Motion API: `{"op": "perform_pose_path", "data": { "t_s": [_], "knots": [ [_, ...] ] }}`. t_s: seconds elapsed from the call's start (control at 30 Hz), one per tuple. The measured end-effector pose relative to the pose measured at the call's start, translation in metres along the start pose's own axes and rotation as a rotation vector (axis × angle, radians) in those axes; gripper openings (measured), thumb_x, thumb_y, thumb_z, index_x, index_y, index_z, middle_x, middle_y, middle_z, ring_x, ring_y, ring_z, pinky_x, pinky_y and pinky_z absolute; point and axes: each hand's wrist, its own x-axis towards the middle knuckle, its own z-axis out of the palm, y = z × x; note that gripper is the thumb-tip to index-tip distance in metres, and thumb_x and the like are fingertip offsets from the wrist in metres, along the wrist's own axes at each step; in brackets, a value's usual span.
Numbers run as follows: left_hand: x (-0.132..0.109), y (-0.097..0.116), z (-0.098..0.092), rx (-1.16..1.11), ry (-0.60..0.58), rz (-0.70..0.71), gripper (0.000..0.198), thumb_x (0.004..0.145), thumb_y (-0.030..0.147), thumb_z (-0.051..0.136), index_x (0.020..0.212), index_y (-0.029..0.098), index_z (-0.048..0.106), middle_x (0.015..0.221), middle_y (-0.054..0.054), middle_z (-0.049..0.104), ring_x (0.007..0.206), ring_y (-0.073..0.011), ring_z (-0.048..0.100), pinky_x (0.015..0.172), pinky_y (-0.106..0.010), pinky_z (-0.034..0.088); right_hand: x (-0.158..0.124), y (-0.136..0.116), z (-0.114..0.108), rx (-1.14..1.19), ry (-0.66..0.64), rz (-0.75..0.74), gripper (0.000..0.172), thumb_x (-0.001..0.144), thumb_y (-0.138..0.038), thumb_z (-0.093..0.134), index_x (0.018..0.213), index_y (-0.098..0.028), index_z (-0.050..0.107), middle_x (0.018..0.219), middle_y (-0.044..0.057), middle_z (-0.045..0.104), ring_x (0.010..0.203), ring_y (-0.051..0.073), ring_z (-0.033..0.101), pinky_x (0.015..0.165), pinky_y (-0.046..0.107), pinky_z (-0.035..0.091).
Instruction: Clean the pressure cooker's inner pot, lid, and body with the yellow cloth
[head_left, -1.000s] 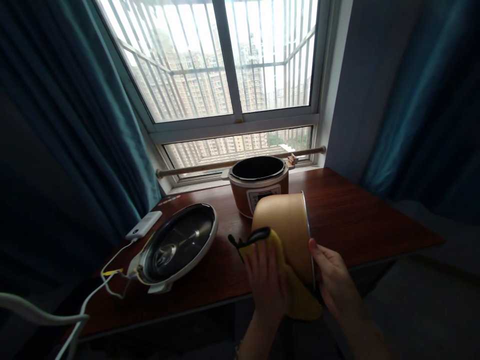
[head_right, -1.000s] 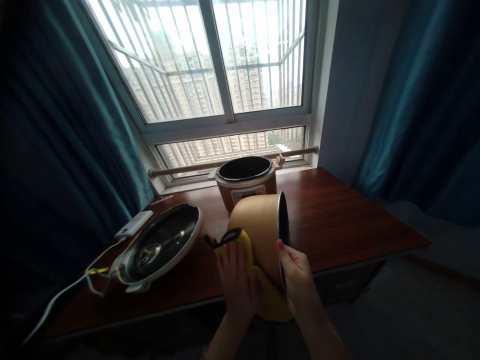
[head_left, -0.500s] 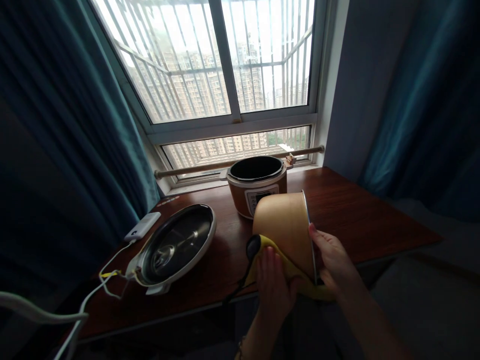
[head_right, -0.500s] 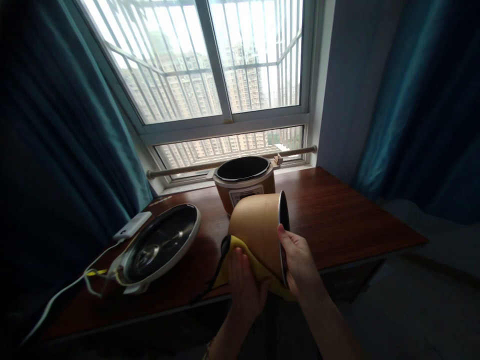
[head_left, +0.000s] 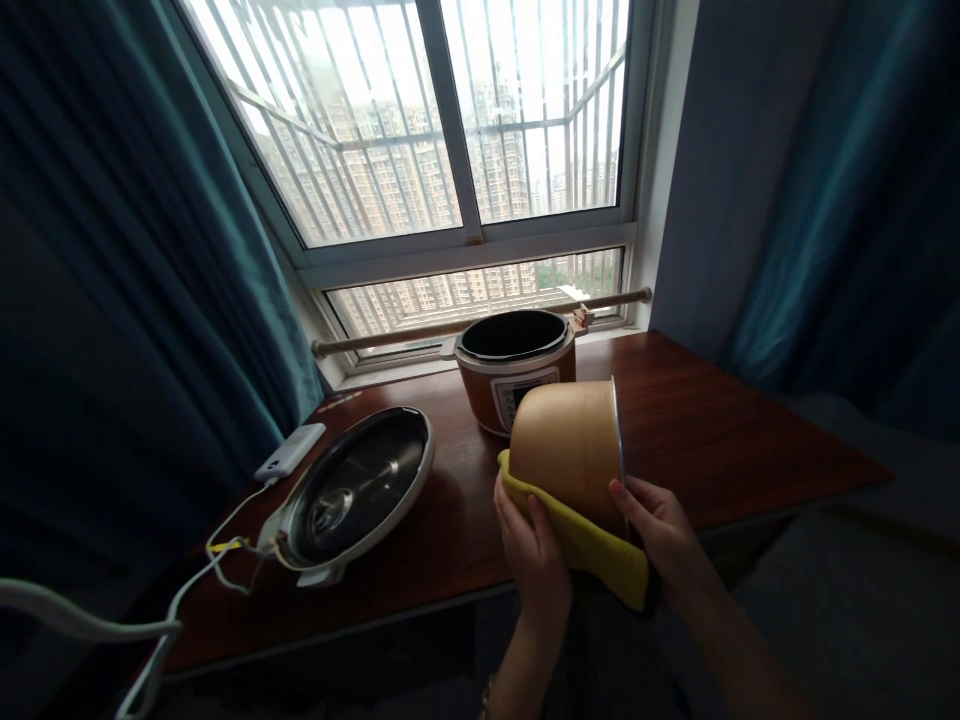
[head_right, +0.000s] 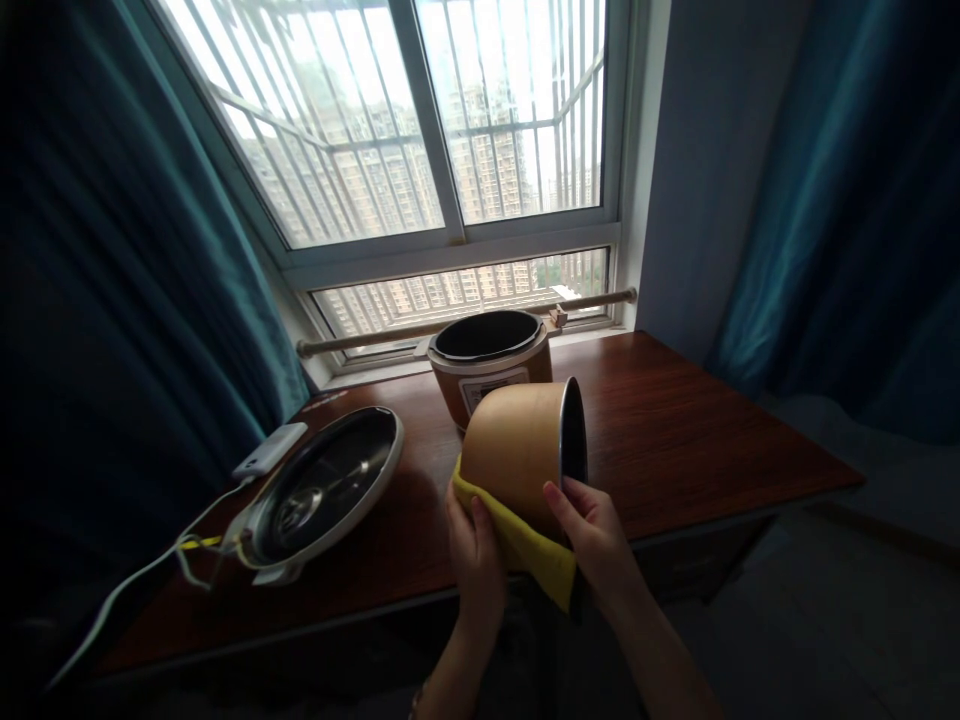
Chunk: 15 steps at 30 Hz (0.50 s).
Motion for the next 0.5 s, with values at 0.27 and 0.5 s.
{"op": "perform_pose_path", "data": {
  "t_s": [0.27, 0.5],
  "knots": [
    [-0.042, -0.008, 0.020, 0.455, -0.065, 0.846, 0.065, 0.085, 0.019, 0.040, 0.141, 0.001, 0.012, 0.148, -0.020, 0.013, 0.136, -0.0298, 0.011, 0.110, -0.043, 0.013, -0.006, -0.004, 0.008, 0.219, 0.002, 0.036, 0.023, 0.072, -0.041, 0.067, 0.079, -0.019, 0.068, 0.081, 0.004, 0.071, 0.081, 0.022, 0.065, 0.068, 0.029, 0.051],
    [-0.013, -0.028, 0.000, 0.324, -0.038, 0.730, 0.060, 0.089, 0.030, 0.035, 0.142, 0.007, 0.015, 0.146, -0.018, 0.023, 0.136, -0.0269, 0.013, 0.110, -0.045, 0.013, -0.004, -0.022, 0.010, 0.312, 0.001, 0.141, 0.026, 0.067, -0.036, 0.072, 0.082, -0.015, 0.069, 0.082, 0.008, 0.071, 0.080, 0.024, 0.067, 0.067, 0.031, 0.054]
  ]
}}
